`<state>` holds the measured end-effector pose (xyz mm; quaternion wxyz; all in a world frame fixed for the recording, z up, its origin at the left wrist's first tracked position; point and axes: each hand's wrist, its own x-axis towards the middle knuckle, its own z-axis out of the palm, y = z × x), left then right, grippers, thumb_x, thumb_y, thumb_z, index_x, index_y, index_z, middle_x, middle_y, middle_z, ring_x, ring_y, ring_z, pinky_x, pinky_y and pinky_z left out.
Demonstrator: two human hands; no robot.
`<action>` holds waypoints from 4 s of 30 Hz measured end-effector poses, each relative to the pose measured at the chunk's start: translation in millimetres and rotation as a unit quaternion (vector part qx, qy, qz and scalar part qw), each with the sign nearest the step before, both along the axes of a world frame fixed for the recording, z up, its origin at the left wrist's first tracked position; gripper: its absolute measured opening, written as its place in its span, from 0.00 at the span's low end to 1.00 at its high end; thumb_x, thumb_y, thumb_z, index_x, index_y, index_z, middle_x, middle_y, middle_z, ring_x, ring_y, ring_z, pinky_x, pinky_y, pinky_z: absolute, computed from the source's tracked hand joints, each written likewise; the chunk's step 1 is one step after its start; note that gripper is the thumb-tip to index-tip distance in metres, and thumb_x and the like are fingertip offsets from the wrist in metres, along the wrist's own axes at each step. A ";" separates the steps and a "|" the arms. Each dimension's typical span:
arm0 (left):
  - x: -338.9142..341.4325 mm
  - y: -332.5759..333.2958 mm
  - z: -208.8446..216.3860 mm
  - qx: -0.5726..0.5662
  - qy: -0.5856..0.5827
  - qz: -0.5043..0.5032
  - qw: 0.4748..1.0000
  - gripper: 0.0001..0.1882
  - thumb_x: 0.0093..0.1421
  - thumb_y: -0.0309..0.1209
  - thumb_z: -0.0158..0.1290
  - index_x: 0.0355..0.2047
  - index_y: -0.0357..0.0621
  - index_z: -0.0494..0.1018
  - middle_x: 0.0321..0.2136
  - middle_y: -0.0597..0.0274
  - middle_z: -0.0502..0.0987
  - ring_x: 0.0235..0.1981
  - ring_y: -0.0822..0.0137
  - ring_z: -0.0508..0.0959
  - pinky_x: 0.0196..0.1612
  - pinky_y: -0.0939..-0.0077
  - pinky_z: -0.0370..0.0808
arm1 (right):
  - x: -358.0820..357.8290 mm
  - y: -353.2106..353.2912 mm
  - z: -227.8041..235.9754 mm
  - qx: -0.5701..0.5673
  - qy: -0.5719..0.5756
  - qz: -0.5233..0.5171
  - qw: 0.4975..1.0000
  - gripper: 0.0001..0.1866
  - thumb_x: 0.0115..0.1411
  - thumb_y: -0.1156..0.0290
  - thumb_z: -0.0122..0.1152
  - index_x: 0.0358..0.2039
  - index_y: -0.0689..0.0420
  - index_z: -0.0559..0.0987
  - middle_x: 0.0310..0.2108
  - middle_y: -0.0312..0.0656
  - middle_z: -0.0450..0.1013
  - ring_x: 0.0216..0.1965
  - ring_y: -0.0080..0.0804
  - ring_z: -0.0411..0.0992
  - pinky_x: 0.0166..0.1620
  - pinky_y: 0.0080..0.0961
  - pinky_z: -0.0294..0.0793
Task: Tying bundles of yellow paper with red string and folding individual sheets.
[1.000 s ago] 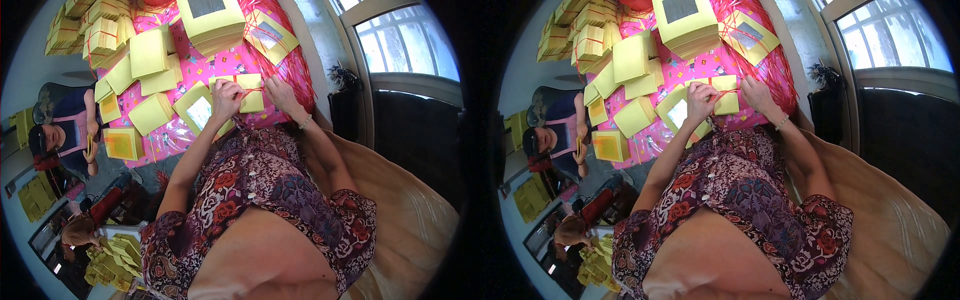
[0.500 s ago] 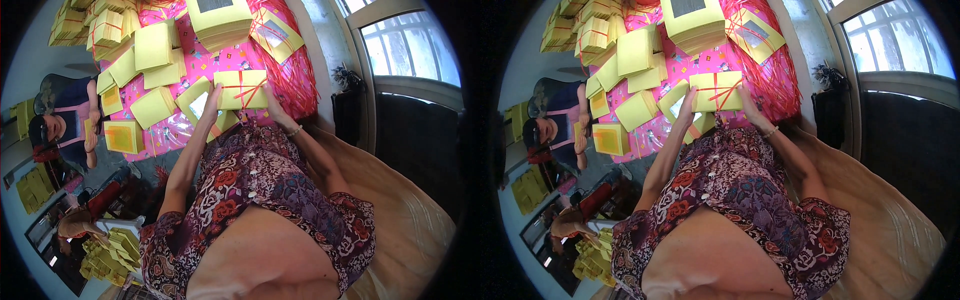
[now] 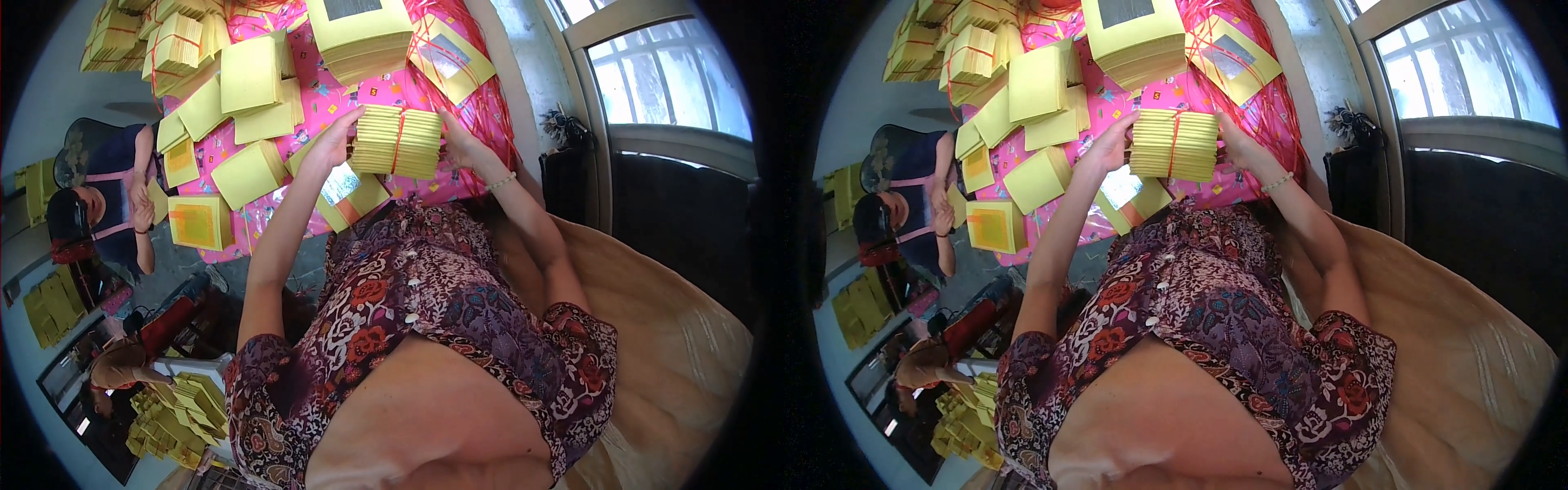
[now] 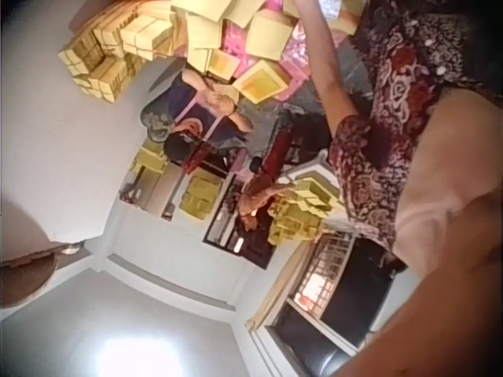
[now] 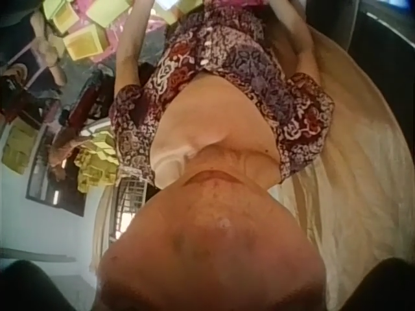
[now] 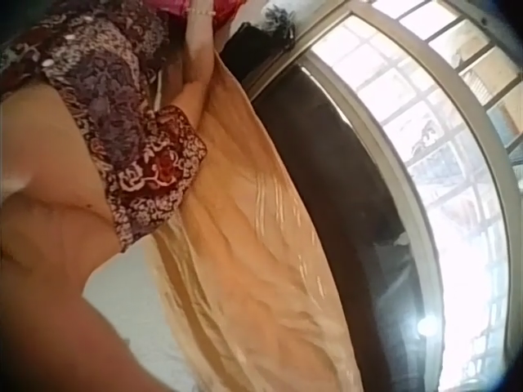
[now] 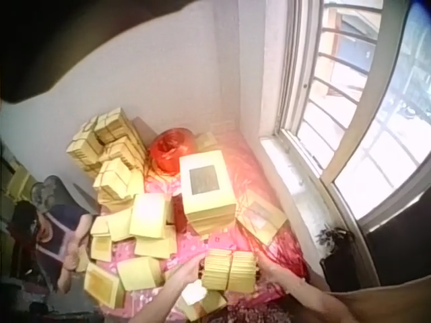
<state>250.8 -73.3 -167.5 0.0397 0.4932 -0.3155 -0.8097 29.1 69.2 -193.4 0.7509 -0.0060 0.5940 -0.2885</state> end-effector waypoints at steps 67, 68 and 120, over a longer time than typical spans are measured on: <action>6.6 74.1 -28.5 -0.440 -0.077 0.012 0.895 0.25 0.62 0.40 0.54 0.54 0.36 0.66 0.44 0.54 0.76 0.44 0.68 0.75 0.48 0.75 0.71 | 65.9 49.5 -25.7 -0.314 0.275 -0.133 0.899 0.33 0.70 0.53 0.36 0.66 0.63 0.47 0.62 0.52 0.56 0.62 0.37 0.55 0.63 0.29 0.53; 5.3 72.4 -28.5 -0.440 -0.076 0.012 0.895 0.25 0.62 0.40 0.54 0.54 0.36 0.66 0.44 0.54 0.76 0.44 0.68 0.75 0.48 0.75 0.71 | 58.9 47.9 -29.4 -0.308 0.260 -0.155 0.902 0.31 0.70 0.55 0.37 0.65 0.63 0.51 0.60 0.51 0.58 0.61 0.36 0.56 0.62 0.29 0.54; -30.7 4.3 -43.3 -0.339 -0.193 -0.057 0.919 0.49 0.60 0.66 0.36 0.66 0.36 0.46 0.63 0.38 0.55 0.64 0.45 0.57 0.65 0.61 0.55 | 30.8 -28.9 -36.6 -0.329 0.349 -0.137 0.867 0.30 0.67 0.53 0.44 0.59 0.63 0.59 0.54 0.53 0.64 0.58 0.39 0.60 0.59 0.31 0.57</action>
